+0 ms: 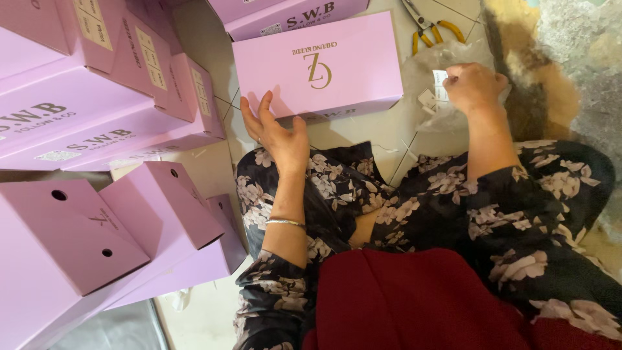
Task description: The person sits on the floor and applies product labels to the sides of light purple shoe boxes. She peels the backing from each label, aligns it on the box, and smooths it down before moving to the next box.
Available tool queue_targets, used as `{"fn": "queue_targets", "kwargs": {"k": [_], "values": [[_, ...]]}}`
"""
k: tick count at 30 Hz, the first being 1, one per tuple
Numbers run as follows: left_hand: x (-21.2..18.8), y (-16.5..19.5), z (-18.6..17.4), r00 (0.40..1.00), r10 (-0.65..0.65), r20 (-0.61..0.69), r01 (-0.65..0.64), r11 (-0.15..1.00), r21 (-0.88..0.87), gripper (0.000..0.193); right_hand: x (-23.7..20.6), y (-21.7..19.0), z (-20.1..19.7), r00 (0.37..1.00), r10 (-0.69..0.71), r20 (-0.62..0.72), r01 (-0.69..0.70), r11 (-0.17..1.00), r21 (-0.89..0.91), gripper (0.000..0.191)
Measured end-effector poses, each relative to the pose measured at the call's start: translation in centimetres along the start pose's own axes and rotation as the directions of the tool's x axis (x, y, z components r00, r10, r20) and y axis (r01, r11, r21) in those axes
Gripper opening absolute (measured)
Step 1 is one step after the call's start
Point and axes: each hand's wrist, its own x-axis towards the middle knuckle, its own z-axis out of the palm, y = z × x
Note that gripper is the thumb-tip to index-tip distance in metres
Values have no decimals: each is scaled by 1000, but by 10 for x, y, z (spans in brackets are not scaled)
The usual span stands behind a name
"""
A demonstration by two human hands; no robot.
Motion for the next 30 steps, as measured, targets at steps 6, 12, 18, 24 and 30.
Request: {"fn": "queue_targets", "kwargs": {"k": [6,12,18,24,30], "values": [[-1,3,10,1000,-3,-8,3,1000,3,70,9,19,-11,999,26,-21,-22,983,183,24],[4,16,32,1000,-16,-16,16,1000,8,69,32,44,-21,990,-9,-141,47,962,267,21],[4,24,41,1000,-31,-5,31,999,-19,70,41,50,-8,999,-38,-9,37,996,-78,23],[-8,15,40,999,-46,10,46,999,-13,70,24,27,12,992,-78,-102,44,953,-300,35],[-15,2,38,999,10,-31,-11,1000,-22,71,9,-5,18,979,-193,-62,179,968,-178,53]]}}
